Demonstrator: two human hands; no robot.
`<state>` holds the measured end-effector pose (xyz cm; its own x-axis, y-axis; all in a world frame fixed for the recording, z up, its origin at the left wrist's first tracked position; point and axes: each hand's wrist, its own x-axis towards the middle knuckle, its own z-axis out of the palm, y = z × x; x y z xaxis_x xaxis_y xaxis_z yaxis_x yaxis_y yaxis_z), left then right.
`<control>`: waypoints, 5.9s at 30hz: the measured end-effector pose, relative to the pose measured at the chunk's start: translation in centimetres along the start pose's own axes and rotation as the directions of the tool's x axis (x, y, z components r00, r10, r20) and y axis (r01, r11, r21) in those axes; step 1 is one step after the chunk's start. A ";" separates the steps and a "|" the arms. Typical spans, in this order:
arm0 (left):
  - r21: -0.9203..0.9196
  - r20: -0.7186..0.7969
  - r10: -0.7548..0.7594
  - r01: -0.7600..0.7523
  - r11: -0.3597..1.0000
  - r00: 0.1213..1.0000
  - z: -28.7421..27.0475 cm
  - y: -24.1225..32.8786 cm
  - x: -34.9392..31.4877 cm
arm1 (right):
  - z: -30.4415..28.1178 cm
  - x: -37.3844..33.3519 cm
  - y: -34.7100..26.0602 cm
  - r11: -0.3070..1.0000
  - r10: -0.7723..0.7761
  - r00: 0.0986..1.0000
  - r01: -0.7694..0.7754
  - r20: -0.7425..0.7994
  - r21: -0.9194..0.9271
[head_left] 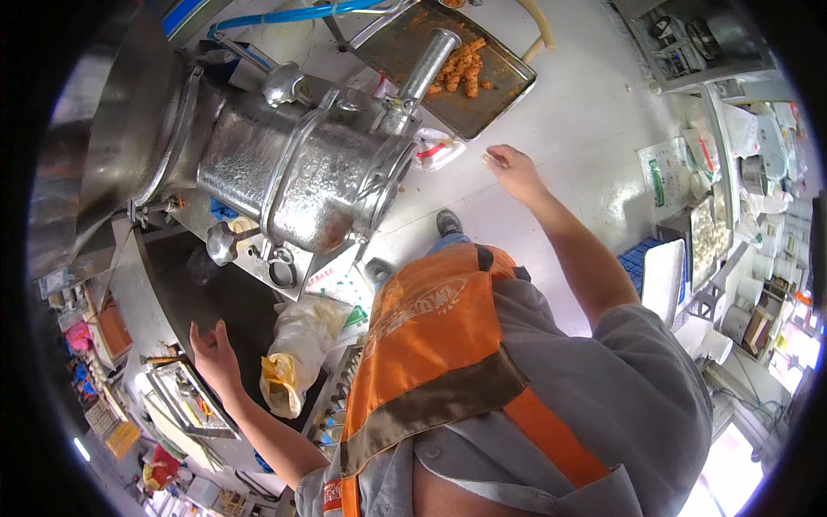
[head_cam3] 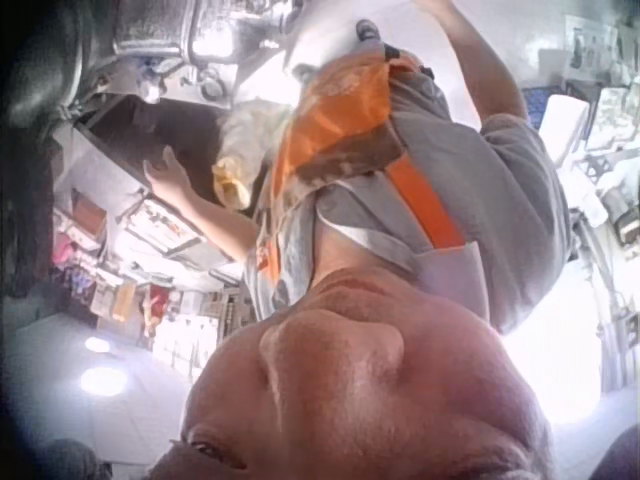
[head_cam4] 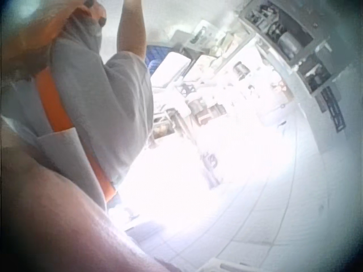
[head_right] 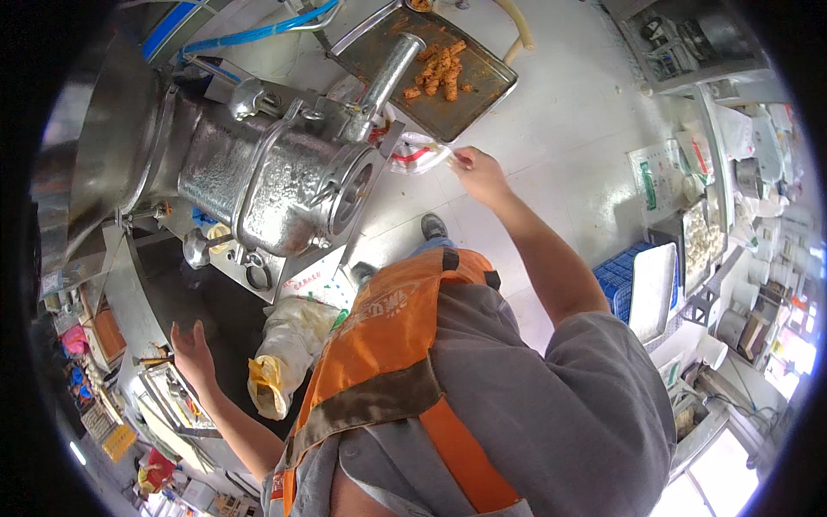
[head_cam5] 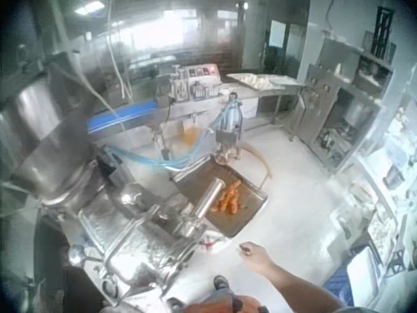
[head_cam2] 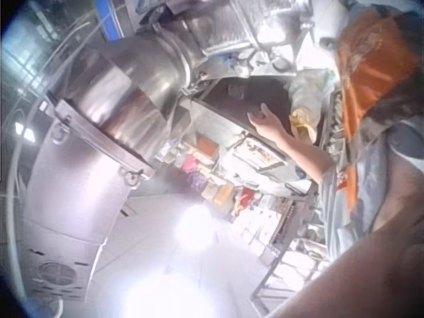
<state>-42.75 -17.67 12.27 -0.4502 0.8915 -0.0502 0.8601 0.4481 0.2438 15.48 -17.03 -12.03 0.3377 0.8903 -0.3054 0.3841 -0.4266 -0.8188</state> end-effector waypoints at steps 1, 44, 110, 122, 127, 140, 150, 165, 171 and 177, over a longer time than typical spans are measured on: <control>-0.065 -0.081 0.147 -0.152 0.986 0.986 0.2 2.5 -0.7 | 0.7 1.4 -0.9 0.986 0.061 0.997 -0.066 0.038 0.150; 0.385 0.820 0.454 -0.923 0.012 0.348 17.7 45.7 -3.0 | 9.8 10.9 -10.7 0.179 -0.123 0.817 -0.540 0.564 0.822; 0.646 0.430 0.353 -0.556 0.522 0.831 19.4 42.9 -4.0 | 10.9 14.0 -11.6 -0.378 -0.308 0.400 -0.884 0.863 0.274; 0.122 0.333 0.289 -0.345 0.931 0.898 15.5 43.4 0.5 | 10.2 14.0 -12.4 -0.364 -0.274 0.443 -0.869 0.854 0.334; 0.193 0.322 0.524 -0.597 0.779 0.788 17.1 43.2 -3.0 | 10.9 14.3 -11.9 -0.418 -0.251 0.399 -0.867 0.882 0.273; 0.217 0.287 0.534 -0.597 0.772 0.795 20.7 42.7 -6.0 | 10.6 14.9 -9.7 -0.293 -0.208 0.381 -0.903 0.901 0.315; 0.096 0.251 0.702 -0.739 0.667 0.667 24.2 42.9 -6.5 | 8.4 16.0 -5.7 0.193 -0.293 0.681 -0.646 0.671 0.739; -0.218 0.117 0.647 -0.616 0.757 0.754 31.7 42.7 -7.3 | 8.1 23.0 -5.3 0.035 -0.174 0.712 -0.685 0.680 0.727; -0.548 0.421 0.386 -0.109 0.829 0.821 32.7 41.8 -11.0 | 5.6 19.8 6.7 -0.029 0.084 0.623 -0.778 0.778 0.627; -0.657 0.585 0.184 0.329 0.678 0.790 30.7 39.0 -14.5 | 12.7 31.0 6.4 0.879 0.344 0.926 -0.376 -0.158 -0.292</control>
<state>4.68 -11.10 -7.19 -0.0566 0.8254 -0.5618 0.2773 0.5535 0.7853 17.49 9.88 -32.91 0.5802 0.6524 -0.4875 0.4615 -0.7566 -0.4632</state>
